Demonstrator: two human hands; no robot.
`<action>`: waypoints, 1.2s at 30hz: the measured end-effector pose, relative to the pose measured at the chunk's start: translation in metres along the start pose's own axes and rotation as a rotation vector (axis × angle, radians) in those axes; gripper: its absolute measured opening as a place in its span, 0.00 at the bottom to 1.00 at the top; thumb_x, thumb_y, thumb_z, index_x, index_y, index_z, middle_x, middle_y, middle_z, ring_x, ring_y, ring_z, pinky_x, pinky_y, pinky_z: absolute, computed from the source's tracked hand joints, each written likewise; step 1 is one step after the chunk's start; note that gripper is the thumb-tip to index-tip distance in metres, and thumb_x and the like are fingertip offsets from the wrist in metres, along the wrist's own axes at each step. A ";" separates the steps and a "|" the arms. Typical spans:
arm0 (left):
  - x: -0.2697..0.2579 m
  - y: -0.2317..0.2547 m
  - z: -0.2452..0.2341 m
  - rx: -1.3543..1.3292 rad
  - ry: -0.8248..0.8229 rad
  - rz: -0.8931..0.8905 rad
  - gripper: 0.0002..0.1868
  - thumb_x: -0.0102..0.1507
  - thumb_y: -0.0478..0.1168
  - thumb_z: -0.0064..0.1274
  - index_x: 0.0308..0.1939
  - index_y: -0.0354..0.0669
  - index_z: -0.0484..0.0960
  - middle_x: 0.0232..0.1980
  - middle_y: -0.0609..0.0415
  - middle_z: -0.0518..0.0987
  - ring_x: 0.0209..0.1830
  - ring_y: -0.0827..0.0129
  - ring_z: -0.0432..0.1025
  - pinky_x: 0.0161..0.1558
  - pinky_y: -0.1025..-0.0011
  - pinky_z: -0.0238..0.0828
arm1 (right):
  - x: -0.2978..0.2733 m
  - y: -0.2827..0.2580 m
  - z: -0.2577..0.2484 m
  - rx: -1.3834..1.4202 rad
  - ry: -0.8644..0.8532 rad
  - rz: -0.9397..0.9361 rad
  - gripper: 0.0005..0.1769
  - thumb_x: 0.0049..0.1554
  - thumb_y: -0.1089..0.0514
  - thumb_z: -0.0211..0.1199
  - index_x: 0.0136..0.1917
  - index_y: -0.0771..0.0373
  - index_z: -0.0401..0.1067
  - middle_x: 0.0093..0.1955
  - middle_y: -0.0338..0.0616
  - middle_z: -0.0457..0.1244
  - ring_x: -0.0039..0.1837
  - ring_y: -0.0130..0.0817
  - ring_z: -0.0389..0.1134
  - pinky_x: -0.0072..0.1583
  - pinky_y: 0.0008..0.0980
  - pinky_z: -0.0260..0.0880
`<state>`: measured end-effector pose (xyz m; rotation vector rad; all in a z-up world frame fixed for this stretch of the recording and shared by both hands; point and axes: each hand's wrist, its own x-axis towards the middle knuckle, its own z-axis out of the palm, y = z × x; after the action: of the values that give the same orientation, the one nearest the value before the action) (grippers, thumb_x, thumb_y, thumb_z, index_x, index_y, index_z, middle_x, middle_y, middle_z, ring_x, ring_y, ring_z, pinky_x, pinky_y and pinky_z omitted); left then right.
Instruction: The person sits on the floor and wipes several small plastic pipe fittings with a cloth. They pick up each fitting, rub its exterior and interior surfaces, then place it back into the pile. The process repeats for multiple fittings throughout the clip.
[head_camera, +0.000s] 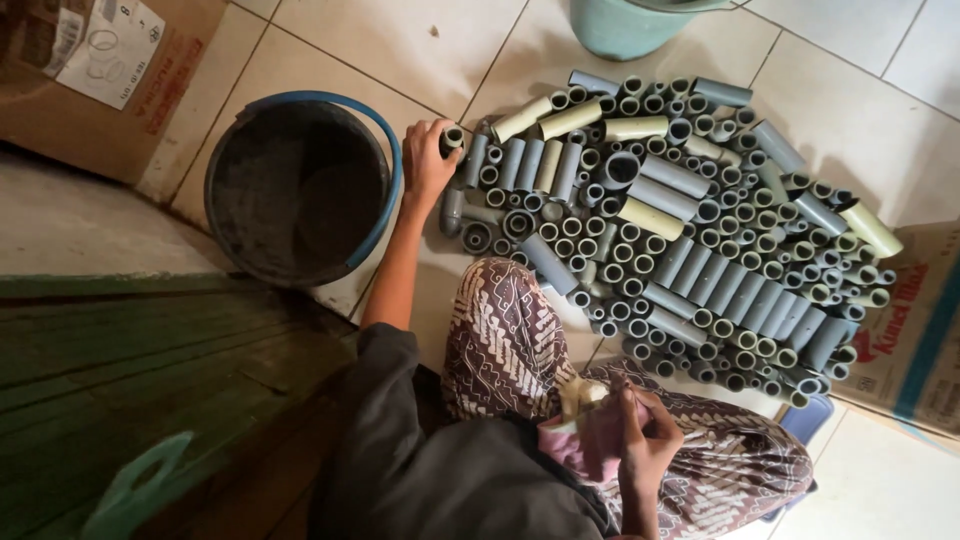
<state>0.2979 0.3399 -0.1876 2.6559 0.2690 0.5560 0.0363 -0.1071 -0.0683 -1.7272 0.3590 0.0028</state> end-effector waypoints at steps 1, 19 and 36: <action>-0.001 -0.011 0.012 0.000 0.000 -0.001 0.19 0.57 0.39 0.68 0.50 0.49 0.78 0.43 0.46 0.76 0.47 0.46 0.71 0.47 0.55 0.68 | -0.001 -0.001 -0.001 0.000 -0.001 0.000 0.09 0.59 0.61 0.66 0.51 0.67 0.79 0.48 0.48 0.72 0.48 0.32 0.72 0.51 0.28 0.73; 0.009 -0.020 0.015 0.141 -0.141 0.117 0.06 0.60 0.33 0.63 0.36 0.46 0.81 0.33 0.53 0.80 0.40 0.51 0.72 0.41 0.57 0.70 | -0.005 0.019 -0.018 0.041 0.024 -0.023 0.07 0.59 0.60 0.66 0.50 0.65 0.78 0.45 0.44 0.71 0.45 0.32 0.72 0.50 0.33 0.76; -0.026 0.012 -0.007 0.088 0.089 0.216 0.06 0.67 0.37 0.49 0.45 0.43 0.80 0.56 0.38 0.69 0.56 0.42 0.64 0.50 0.46 0.64 | -0.013 -0.001 -0.037 0.098 0.203 -0.004 0.11 0.60 0.60 0.65 0.54 0.69 0.77 0.52 0.50 0.71 0.55 0.33 0.71 0.58 0.30 0.71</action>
<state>0.2725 0.3247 -0.1852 2.7675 0.0317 0.7479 0.0164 -0.1395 -0.0573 -1.6353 0.4973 -0.1913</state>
